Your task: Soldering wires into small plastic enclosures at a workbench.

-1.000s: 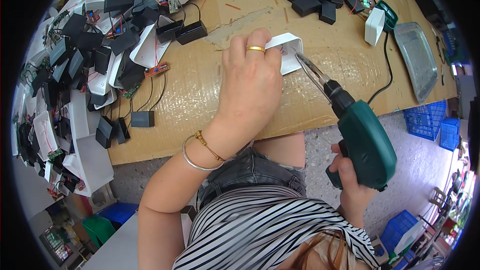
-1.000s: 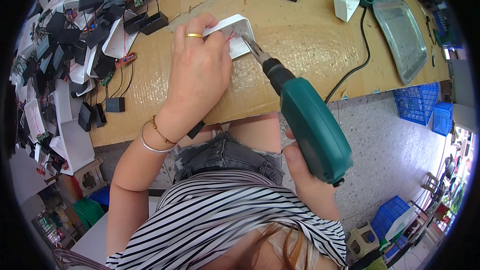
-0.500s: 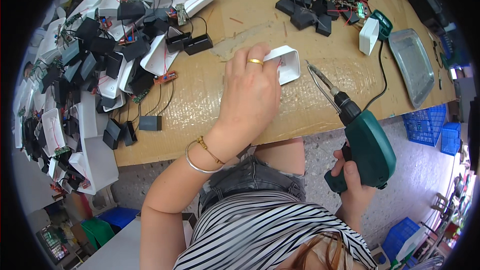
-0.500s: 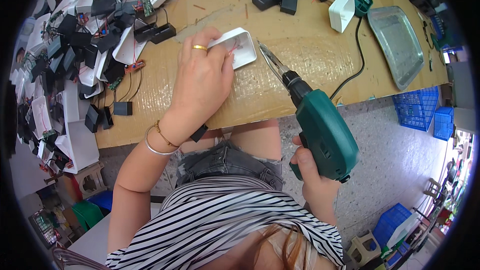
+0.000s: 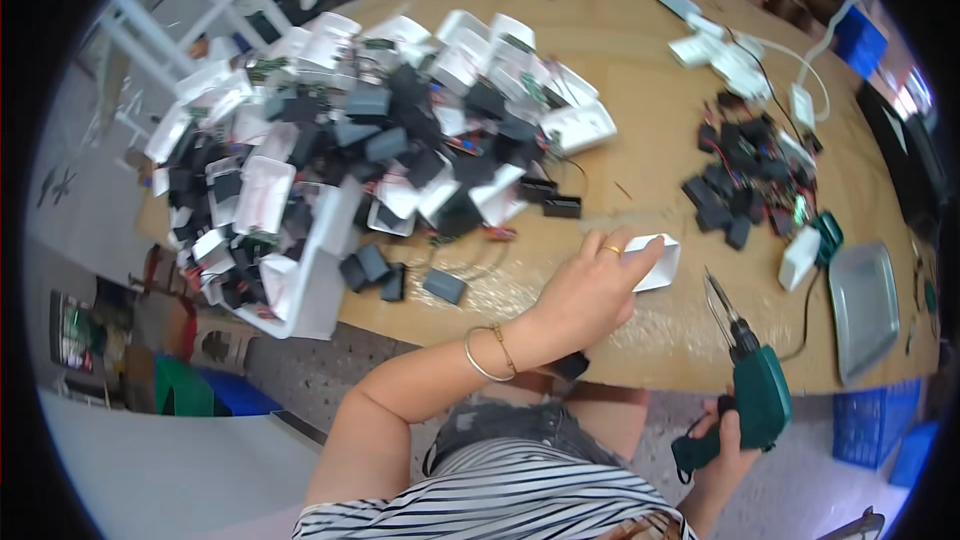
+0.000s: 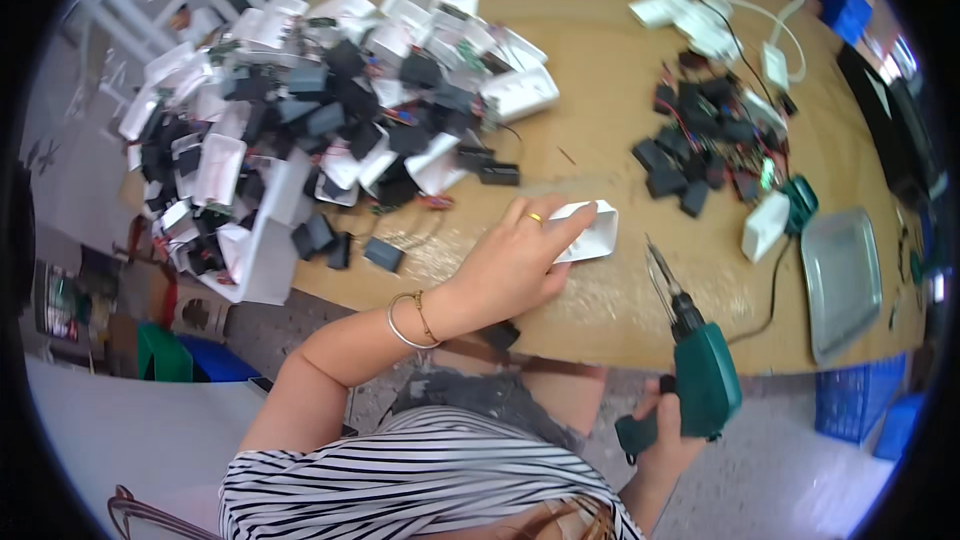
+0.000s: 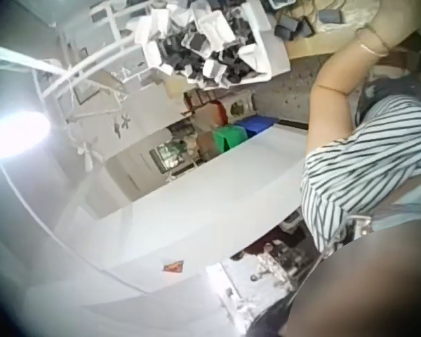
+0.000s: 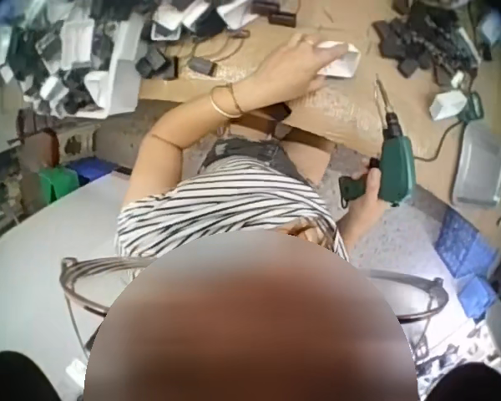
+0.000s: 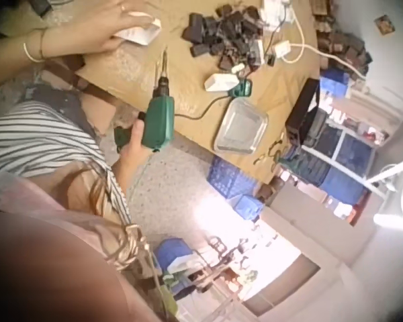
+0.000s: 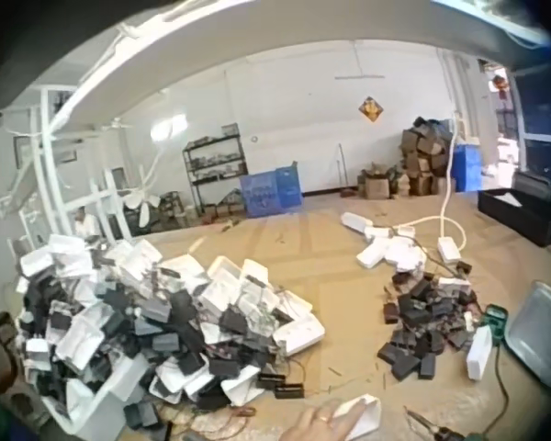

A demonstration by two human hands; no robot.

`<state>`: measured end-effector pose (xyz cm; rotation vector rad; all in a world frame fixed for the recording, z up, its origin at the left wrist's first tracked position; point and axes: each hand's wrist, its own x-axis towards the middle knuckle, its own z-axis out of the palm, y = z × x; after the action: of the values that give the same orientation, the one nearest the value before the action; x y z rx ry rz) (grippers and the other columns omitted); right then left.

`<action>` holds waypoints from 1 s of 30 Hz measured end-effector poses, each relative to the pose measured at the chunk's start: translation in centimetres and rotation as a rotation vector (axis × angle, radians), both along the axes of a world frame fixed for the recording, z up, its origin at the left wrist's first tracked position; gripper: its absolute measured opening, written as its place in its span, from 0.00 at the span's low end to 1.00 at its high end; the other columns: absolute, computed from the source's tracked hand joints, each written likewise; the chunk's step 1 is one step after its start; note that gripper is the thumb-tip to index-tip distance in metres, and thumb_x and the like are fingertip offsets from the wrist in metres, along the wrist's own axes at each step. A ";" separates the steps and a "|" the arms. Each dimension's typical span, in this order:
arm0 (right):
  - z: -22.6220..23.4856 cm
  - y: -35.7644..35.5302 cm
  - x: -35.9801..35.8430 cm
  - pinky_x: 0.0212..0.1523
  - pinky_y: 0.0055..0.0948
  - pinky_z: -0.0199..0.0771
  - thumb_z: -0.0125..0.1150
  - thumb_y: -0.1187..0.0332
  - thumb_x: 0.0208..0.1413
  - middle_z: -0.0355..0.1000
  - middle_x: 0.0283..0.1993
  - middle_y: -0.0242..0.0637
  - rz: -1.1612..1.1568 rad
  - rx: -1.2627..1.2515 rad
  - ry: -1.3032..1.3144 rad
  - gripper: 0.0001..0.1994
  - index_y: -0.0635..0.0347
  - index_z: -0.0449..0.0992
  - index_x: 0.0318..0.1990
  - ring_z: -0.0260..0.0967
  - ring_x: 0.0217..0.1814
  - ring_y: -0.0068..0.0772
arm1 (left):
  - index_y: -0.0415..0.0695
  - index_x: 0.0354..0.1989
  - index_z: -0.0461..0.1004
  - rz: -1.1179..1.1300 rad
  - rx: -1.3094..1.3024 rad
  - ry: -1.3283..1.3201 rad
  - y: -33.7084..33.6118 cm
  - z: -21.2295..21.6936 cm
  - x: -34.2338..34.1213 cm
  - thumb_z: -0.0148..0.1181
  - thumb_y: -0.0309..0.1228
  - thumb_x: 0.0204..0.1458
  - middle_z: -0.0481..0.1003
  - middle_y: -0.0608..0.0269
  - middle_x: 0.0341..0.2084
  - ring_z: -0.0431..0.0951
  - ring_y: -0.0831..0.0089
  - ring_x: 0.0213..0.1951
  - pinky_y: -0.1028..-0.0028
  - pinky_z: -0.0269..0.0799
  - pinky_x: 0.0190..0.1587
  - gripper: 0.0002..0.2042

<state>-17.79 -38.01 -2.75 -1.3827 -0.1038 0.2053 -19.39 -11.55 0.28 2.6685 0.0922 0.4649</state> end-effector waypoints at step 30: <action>-3.0 0.3 9.1 0.22 0.23 0.58 0.46 0.46 0.56 0.65 0.30 0.37 0.136 0.925 0.194 0.26 0.61 0.60 0.50 0.56 0.15 0.17 | 0.36 0.47 0.67 0.415 0.229 -0.384 14.2 -4.5 42.6 0.49 0.41 0.52 0.71 0.48 0.41 0.71 0.54 0.45 0.58 0.64 0.49 0.21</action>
<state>-8.72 -37.74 -5.77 -0.4318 -0.1111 0.3492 23.24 2.64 -4.22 2.7208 0.5095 1.1718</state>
